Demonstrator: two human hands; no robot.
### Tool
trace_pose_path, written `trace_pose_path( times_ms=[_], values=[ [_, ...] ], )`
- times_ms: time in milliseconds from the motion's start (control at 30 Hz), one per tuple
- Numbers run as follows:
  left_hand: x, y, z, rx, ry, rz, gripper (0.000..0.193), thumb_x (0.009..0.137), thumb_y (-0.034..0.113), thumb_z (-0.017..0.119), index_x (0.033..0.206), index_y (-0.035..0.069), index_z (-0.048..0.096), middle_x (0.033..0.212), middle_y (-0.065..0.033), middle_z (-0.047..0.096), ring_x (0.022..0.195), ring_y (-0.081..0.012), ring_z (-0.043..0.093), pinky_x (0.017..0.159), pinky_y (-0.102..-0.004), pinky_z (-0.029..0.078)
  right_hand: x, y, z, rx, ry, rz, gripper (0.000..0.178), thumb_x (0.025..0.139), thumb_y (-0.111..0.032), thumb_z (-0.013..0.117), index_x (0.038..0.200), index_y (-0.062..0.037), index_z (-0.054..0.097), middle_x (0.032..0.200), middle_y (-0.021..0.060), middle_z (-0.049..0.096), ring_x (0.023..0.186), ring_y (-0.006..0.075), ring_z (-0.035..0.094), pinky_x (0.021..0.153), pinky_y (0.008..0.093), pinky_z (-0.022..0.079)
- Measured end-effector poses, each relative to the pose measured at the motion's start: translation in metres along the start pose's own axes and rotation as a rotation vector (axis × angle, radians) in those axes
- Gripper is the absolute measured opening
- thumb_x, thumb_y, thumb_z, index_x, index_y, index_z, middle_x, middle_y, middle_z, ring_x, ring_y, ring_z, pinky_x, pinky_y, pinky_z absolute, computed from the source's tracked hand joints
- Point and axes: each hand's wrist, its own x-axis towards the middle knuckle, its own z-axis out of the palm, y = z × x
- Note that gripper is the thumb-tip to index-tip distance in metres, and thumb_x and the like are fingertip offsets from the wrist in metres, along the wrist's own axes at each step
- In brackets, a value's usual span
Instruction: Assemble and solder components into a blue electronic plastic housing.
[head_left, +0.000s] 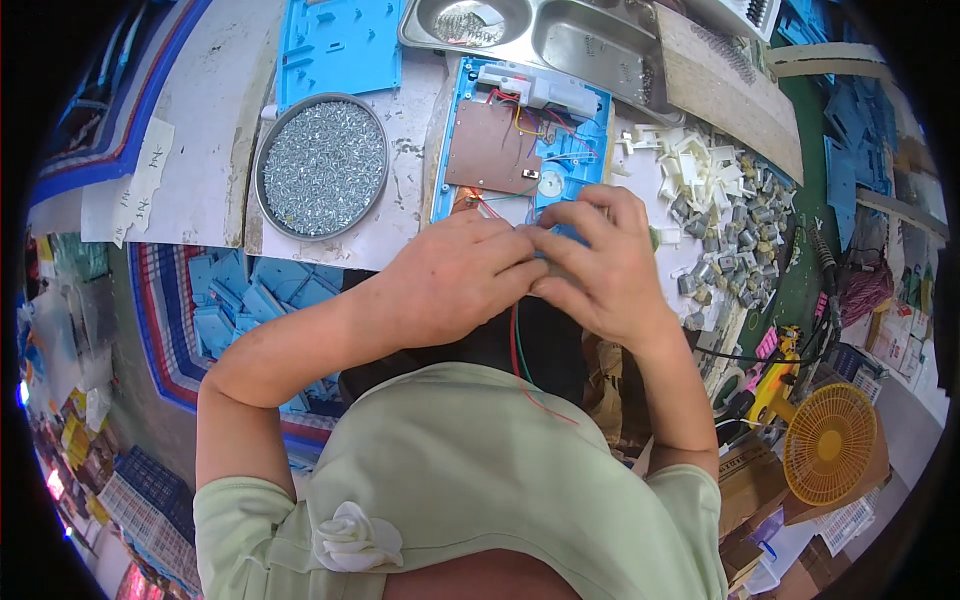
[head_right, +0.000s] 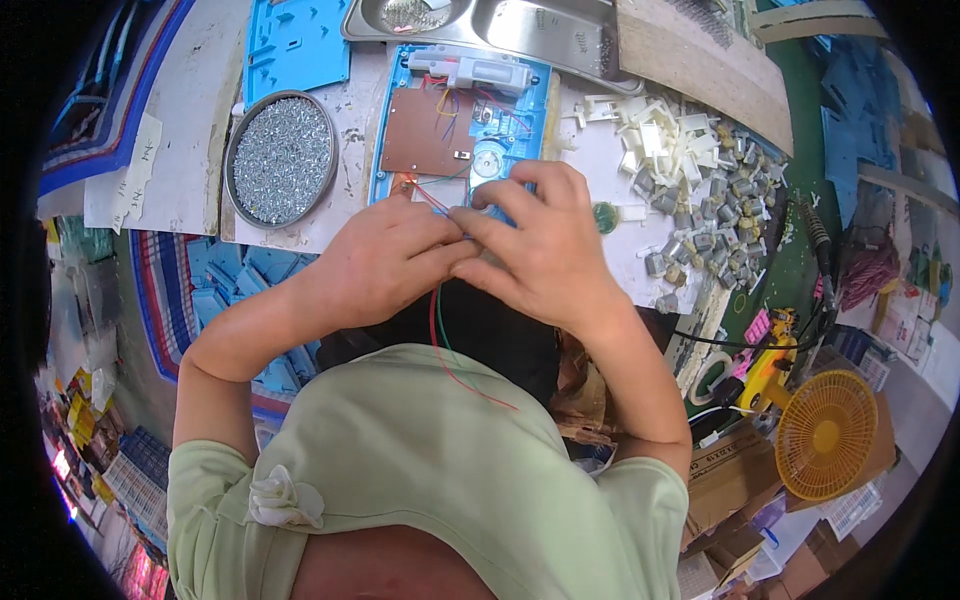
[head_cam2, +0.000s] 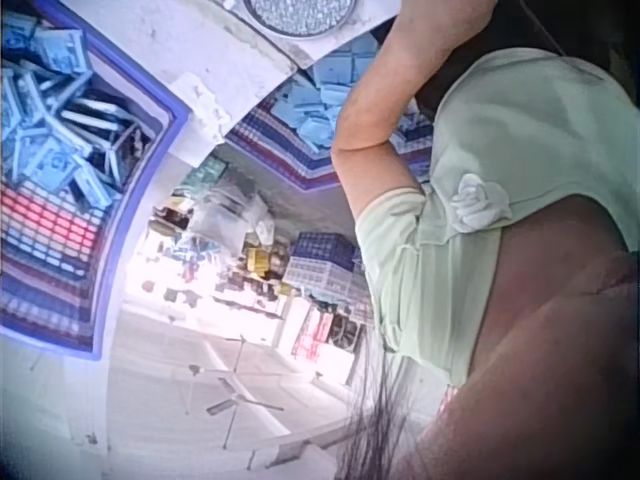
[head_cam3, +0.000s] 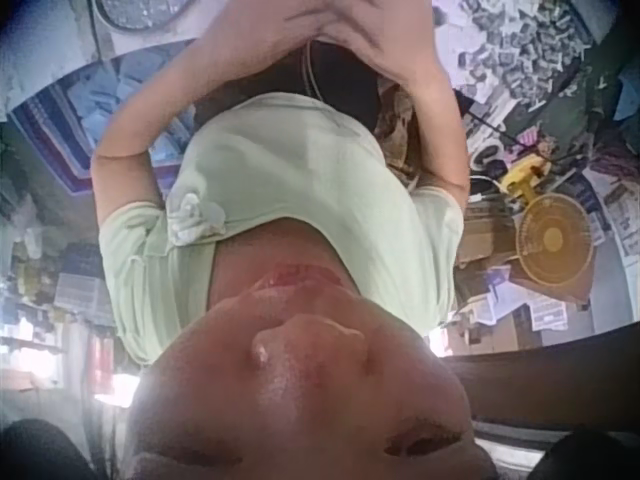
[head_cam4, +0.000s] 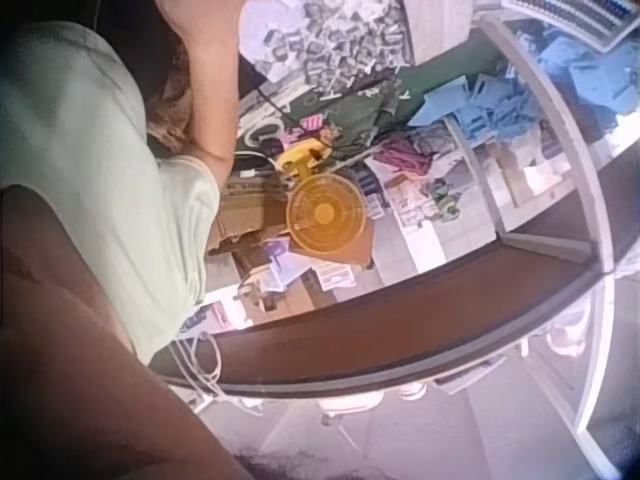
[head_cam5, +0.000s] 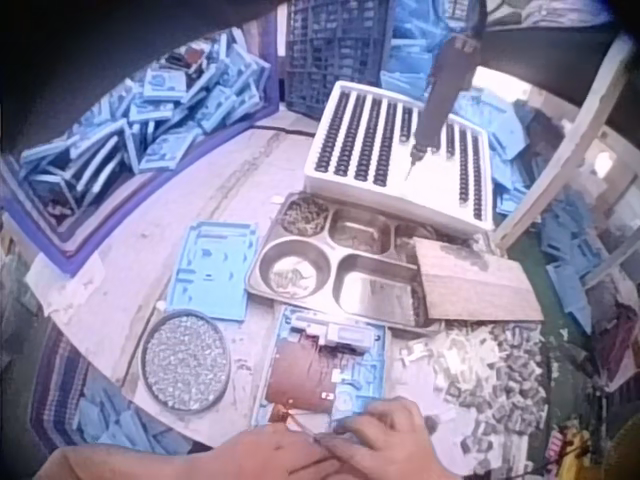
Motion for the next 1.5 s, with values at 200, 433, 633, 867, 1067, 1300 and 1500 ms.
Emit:
trace_pose_path(
  times_ms=[200,433,633,867,1067,1300,1500],
  values=[
    [-0.039,-0.015,-0.025,0.192,0.18,-0.351,0.012,0.082,0.011,0.075,0.091,0.009,0.069,0.078,-0.008,0.058,0.067,-0.0305,0.061,0.056,-0.0398,0.047,0.023,-0.028,0.036,-0.127,0.068,0.056,0.042,0.078,-0.022,0.079,0.117,-0.0092,0.071,0.102,0.0044,0.064,0.101,0.0273,0.055,0.09,0.0439,0.041],
    [-0.073,0.011,-0.018,0.137,-0.098,-0.381,0.012,0.086,0.016,0.073,0.088,0.007,0.065,0.083,-0.01,0.058,0.069,-0.0319,0.062,0.059,-0.0422,0.05,0.034,-0.054,0.073,-0.004,0.159,0.065,0.031,0.075,-0.017,0.082,0.102,-0.0074,0.07,0.098,0.0055,0.065,0.095,0.0273,0.057,0.087,0.0437,0.041],
    [-0.057,0.0,-0.049,-0.176,-0.088,-0.387,0.017,0.086,0.013,0.074,0.099,0.007,0.066,0.089,-0.0111,0.063,0.08,-0.0322,0.064,0.067,-0.0416,0.051,0.034,-0.051,0.078,-0.061,0.145,0.09,0.028,0.075,-0.022,0.081,0.095,-0.008,0.066,0.097,0.0065,0.062,0.097,0.0287,0.055,0.086,0.0455,0.039],
    [-0.054,-0.027,-0.025,-0.139,0.139,-0.298,0.02,0.085,0.012,0.076,0.103,0.007,0.069,0.09,-0.0107,0.061,0.076,-0.0308,0.064,0.064,-0.0433,0.052,0.032,0.006,-0.014,0.176,0.105,0.142,0.025,0.08,-0.021,0.082,0.099,-0.0062,0.075,0.084,0.007,0.068,0.081,0.0221,0.063,0.081,0.0377,0.048],
    [-0.039,-0.025,-0.029,-0.153,0.026,-0.31,0.019,0.084,0.01,0.076,0.102,0.009,0.07,0.088,-0.0098,0.059,0.076,-0.0298,0.064,0.065,-0.0407,0.052,0.086,0.239,-0.127,-0.243,0.512,0.369,0.013,0.084,-0.008,0.073,0.095,-0.0009,0.076,0.088,0.0097,0.076,0.085,0.0204,0.071,0.077,0.0303,0.053],
    [-0.046,-0.021,-0.035,-0.197,0.002,-0.386,0.023,0.082,0.01,0.078,0.104,0.008,0.07,0.092,-0.0092,0.059,0.079,-0.0286,0.064,0.066,-0.0396,0.053,0.148,0.317,-0.143,-0.642,0.35,0.157,0.011,0.081,-0.009,0.074,0.091,-0.005,0.074,0.092,0.0091,0.073,0.091,0.0317,0.067,0.088,0.0404,0.05],
    [-0.041,-0.023,-0.033,-0.209,0.034,-0.378,0.024,0.075,0.003,0.083,0.097,0.006,0.072,0.084,-0.01,0.06,0.073,-0.0283,0.064,0.061,-0.0381,0.053,0.135,0.307,-0.135,-0.862,0.553,0.005,0.017,0.08,-0.007,0.073,0.097,-0.0065,0.069,0.104,0.011,0.069,0.099,0.0355,0.062,0.082,0.0431,0.055]
  ],
)
